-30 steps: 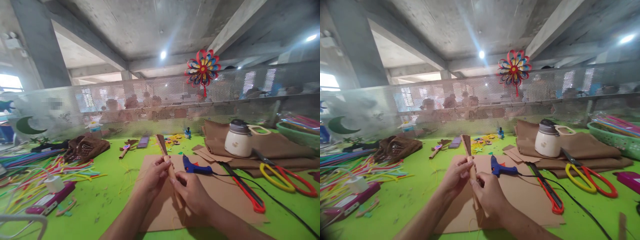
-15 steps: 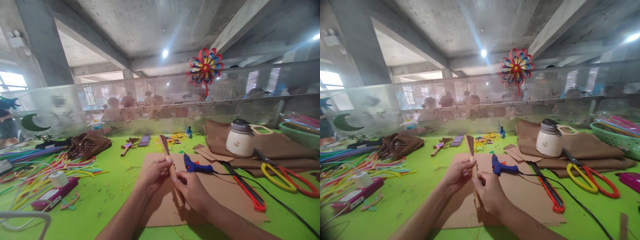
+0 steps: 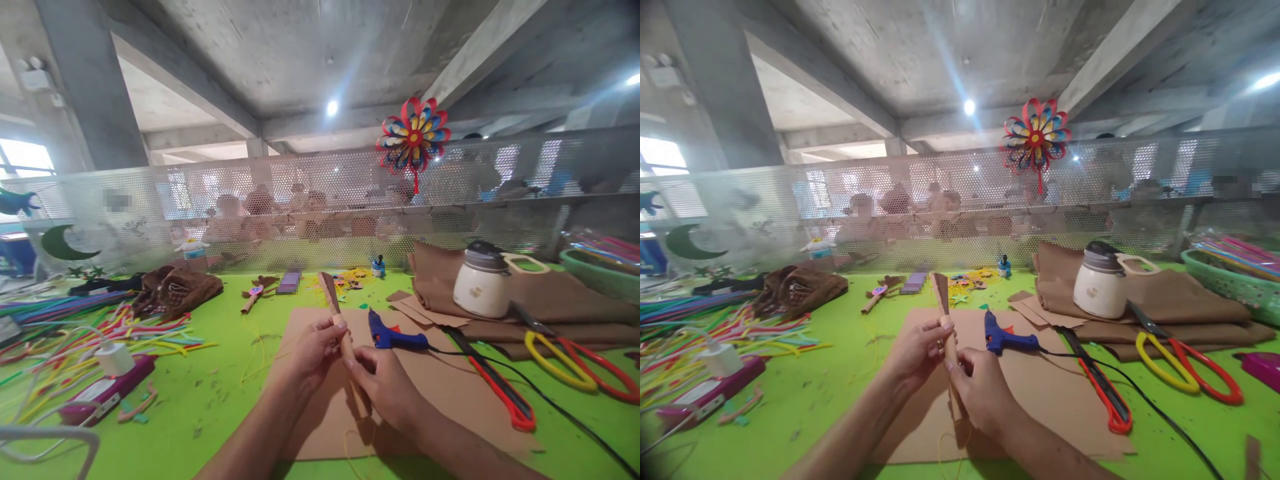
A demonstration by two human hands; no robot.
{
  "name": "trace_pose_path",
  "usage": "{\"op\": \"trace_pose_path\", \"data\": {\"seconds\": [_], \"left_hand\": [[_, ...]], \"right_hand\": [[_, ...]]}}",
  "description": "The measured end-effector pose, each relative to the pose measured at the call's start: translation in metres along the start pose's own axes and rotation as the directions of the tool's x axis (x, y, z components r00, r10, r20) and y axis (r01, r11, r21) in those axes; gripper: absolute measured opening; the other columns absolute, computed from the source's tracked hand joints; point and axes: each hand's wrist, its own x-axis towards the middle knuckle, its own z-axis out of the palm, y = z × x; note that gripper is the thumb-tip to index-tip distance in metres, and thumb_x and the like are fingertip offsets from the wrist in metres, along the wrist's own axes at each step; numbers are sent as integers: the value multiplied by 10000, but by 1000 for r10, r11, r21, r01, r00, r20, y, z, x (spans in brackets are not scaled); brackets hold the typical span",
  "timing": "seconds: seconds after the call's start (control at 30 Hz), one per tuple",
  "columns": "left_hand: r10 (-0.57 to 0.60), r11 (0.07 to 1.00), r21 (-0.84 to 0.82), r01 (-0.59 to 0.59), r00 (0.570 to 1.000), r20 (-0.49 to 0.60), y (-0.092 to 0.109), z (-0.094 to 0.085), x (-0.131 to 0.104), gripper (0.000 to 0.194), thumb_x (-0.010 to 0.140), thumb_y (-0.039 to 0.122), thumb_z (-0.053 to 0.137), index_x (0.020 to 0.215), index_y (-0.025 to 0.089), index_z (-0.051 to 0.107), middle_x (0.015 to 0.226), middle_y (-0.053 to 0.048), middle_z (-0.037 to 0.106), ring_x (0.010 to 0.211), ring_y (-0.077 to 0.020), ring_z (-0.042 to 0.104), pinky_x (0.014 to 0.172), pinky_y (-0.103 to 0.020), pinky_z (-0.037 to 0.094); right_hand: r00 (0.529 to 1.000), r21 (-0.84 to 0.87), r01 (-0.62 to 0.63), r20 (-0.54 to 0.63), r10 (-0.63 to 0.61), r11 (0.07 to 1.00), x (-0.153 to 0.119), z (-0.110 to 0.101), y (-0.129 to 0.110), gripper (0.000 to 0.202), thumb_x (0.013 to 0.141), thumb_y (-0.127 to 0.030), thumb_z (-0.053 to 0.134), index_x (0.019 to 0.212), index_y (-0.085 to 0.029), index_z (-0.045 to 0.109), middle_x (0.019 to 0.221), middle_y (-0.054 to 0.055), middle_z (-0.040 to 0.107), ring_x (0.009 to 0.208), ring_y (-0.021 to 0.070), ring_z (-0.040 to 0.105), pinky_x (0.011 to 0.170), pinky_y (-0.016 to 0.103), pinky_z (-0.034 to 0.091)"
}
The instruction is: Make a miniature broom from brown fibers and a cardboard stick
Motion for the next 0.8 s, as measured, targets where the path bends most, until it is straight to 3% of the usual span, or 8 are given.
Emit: {"op": "trace_pose_path", "data": {"seconds": [0.3,0.57,0.8], "left_hand": [[-18,1000,10,17,997,71,3,-8,4,231,591,222,817,723,113,662,672,-6,595,588,-68,507,554,-178,369],[-29,999,-29,30,999,38,3,-5,3,272,564,224,838,751,110,677,659,3,572,569,-63,492,545,-180,393],[-25,1000,-14,25,1000,1,1,3,-3,239,597,181,813,789,99,699,667,-27,608,560,-64,505,467,-164,323]], "right_hand": [[1000,-16,22,-8,-22,1000,3,2,-1,423,817,-533,515,698,-131,572,623,20,551,560,122,478,518,224,394],[991,-139,98,-73,-109,985,3,2,4,448,838,-539,502,686,-133,616,583,16,561,551,130,495,514,224,385],[985,-221,104,-115,-132,970,4,-1,2,461,861,-519,485,698,-118,640,586,24,590,561,133,488,524,226,380]]}}
